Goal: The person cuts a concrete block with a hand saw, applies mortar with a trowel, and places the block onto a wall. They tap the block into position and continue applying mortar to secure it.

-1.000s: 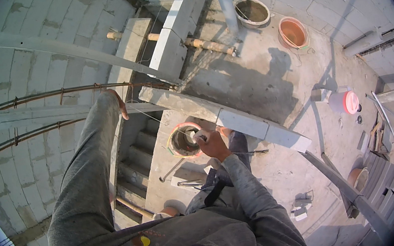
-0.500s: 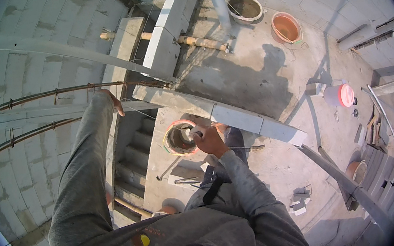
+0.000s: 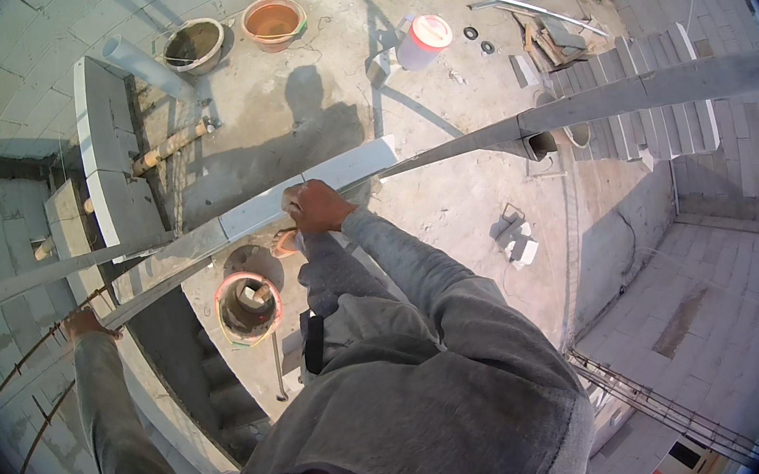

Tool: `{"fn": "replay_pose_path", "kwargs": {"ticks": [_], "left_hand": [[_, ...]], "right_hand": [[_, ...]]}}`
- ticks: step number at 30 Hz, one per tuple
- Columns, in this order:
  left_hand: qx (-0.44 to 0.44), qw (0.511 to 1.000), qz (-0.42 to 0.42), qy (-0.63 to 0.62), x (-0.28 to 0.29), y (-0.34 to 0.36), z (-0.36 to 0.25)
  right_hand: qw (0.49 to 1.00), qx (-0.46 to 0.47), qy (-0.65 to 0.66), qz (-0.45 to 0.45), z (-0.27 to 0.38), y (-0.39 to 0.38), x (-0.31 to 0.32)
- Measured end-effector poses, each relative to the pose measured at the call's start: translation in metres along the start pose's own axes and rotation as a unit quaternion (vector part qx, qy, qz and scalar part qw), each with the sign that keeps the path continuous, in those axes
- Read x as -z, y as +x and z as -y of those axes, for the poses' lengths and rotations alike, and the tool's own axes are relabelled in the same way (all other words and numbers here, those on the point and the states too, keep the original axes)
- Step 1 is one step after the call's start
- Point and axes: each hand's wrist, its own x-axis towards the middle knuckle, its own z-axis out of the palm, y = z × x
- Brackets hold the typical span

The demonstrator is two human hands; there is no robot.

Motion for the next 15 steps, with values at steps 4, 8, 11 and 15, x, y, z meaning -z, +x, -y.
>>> {"fn": "replay_pose_path", "kwargs": {"ticks": [4, 8, 11, 15], "left_hand": [[-0.099, 0.964, -0.179, -0.170, 0.026, -0.054, -0.048], [-0.284, 0.853, -0.254, -0.356, 0.079, -0.111, -0.154], [-0.422, 0.759, -0.304, -0.391, 0.142, -0.171, -0.245], [-0.453, 0.717, -0.345, -0.402, 0.222, -0.250, -0.345]], "right_hand": [[0.993, -0.010, -0.104, -0.048, -0.051, -0.036, 0.038], [0.974, 0.059, -0.141, -0.166, -0.080, -0.068, 0.079], [0.957, 0.035, -0.153, -0.245, -0.095, -0.092, 0.111], [0.955, -0.076, -0.115, -0.262, -0.109, -0.126, 0.143]]}}
